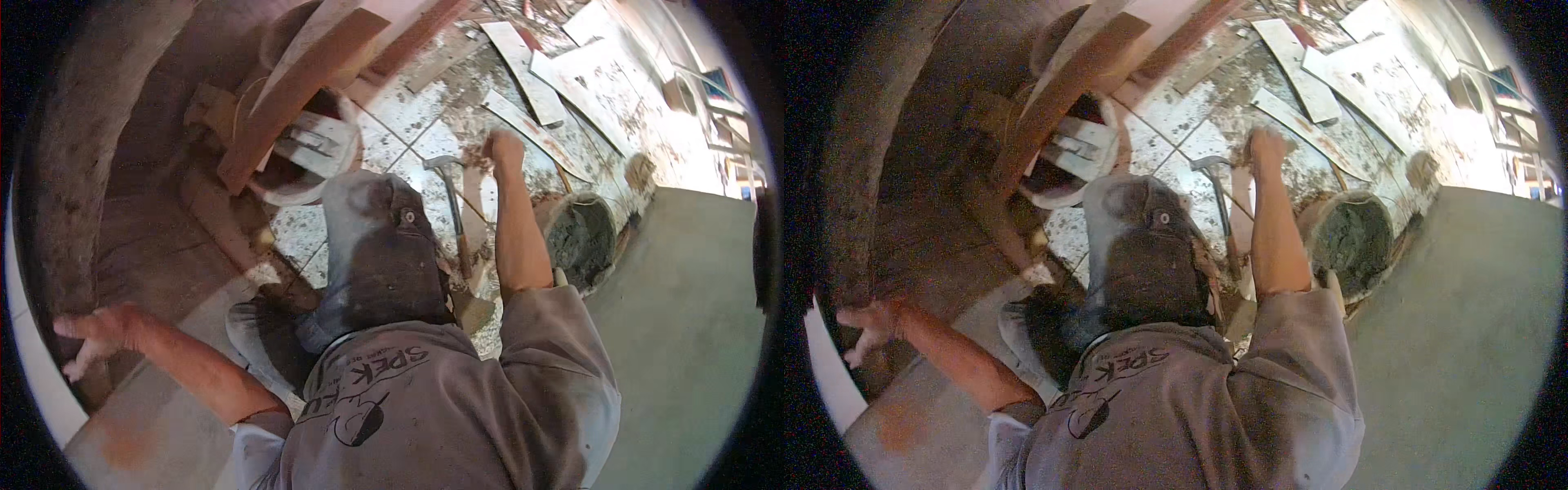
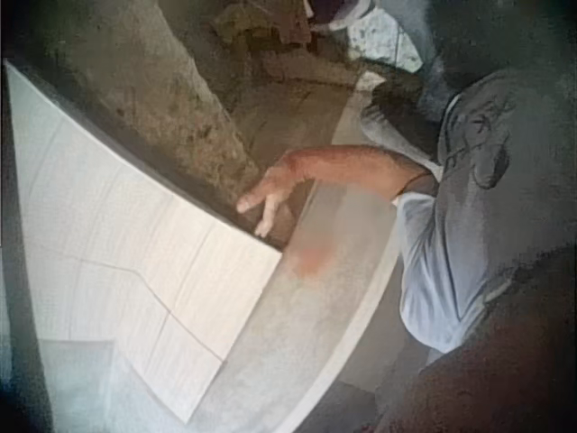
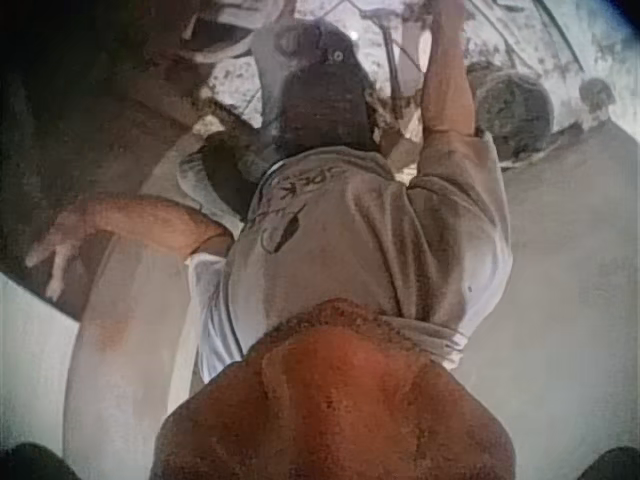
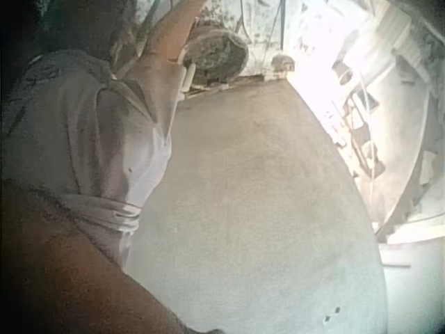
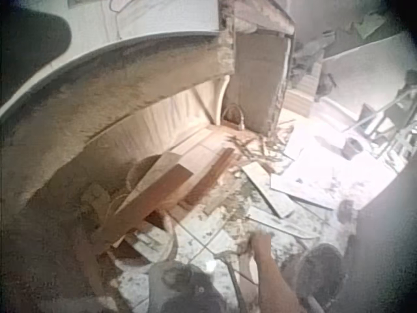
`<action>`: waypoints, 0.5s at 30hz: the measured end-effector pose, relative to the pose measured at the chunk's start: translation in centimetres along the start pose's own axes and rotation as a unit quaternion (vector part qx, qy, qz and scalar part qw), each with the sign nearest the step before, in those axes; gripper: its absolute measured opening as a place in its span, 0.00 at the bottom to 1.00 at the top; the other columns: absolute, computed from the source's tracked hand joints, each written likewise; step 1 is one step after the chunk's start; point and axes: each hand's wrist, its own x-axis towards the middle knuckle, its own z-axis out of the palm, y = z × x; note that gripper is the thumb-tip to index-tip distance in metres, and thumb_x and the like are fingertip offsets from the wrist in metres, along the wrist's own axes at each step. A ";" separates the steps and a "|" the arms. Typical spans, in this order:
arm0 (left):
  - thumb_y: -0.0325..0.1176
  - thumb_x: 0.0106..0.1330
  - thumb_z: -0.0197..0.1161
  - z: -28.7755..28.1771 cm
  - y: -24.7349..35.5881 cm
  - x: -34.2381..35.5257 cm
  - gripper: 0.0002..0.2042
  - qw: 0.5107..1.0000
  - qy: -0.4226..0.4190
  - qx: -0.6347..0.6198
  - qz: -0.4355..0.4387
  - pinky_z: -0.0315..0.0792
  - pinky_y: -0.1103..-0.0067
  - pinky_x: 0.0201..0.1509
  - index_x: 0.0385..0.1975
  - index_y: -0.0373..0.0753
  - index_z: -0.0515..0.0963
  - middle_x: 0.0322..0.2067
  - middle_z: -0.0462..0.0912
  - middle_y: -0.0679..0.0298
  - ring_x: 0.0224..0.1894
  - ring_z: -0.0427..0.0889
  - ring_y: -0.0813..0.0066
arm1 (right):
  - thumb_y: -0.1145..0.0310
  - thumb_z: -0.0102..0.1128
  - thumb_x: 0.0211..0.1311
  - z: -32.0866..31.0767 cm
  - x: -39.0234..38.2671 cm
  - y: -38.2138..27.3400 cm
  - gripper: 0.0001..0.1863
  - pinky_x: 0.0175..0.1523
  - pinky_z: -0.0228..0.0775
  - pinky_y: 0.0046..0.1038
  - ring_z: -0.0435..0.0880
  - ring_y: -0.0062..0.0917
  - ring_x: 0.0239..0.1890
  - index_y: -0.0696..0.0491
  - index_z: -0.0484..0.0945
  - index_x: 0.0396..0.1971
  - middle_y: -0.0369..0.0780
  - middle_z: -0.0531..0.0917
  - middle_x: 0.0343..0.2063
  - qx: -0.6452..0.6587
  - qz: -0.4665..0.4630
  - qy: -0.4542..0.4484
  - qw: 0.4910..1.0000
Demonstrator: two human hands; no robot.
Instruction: Removing old wall material with a hammer and chisel and fitting new ceramic tiles to a ledge.
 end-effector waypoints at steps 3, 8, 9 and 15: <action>0.61 0.48 0.66 0.1 0.3 -0.1 0.56 0.999 0.031 0.021 -0.002 0.62 0.55 0.63 0.65 0.43 0.31 0.61 0.41 0.41 0.65 0.51 0.44 | 0.54 0.52 0.52 2.3 -5.3 5.8 0.21 0.43 0.72 0.42 0.81 0.48 0.37 0.61 0.78 0.29 0.57 0.80 0.31 -0.116 0.021 0.025 0.993; 0.59 0.51 0.64 -0.2 0.4 0.0 0.52 1.000 0.011 0.017 -0.009 0.63 0.56 0.63 0.65 0.46 0.33 0.61 0.42 0.41 0.64 0.52 0.45 | 0.60 0.53 0.56 8.8 -13.1 8.4 0.19 0.47 0.69 0.43 0.76 0.48 0.42 0.55 0.72 0.45 0.53 0.76 0.36 -0.189 -0.055 -0.081 0.977; 0.58 0.52 0.64 -0.1 0.4 0.1 0.51 0.999 0.005 -0.033 -0.018 0.63 0.56 0.63 0.65 0.46 0.34 0.61 0.42 0.41 0.64 0.53 0.45 | 0.63 0.52 0.56 9.6 -14.2 8.3 0.17 0.45 0.70 0.43 0.76 0.48 0.40 0.54 0.71 0.45 0.51 0.75 0.36 -0.187 -0.125 -0.122 0.967; 0.48 0.62 0.59 0.2 0.3 0.0 0.43 0.993 0.068 0.097 -0.011 0.58 0.57 0.65 0.67 0.45 0.35 0.66 0.51 0.54 0.64 0.56 0.51 | 0.71 0.47 0.58 14.4 -17.1 9.0 0.13 0.43 0.70 0.42 0.77 0.43 0.41 0.55 0.71 0.42 0.48 0.75 0.35 -0.246 -0.179 -0.188 0.934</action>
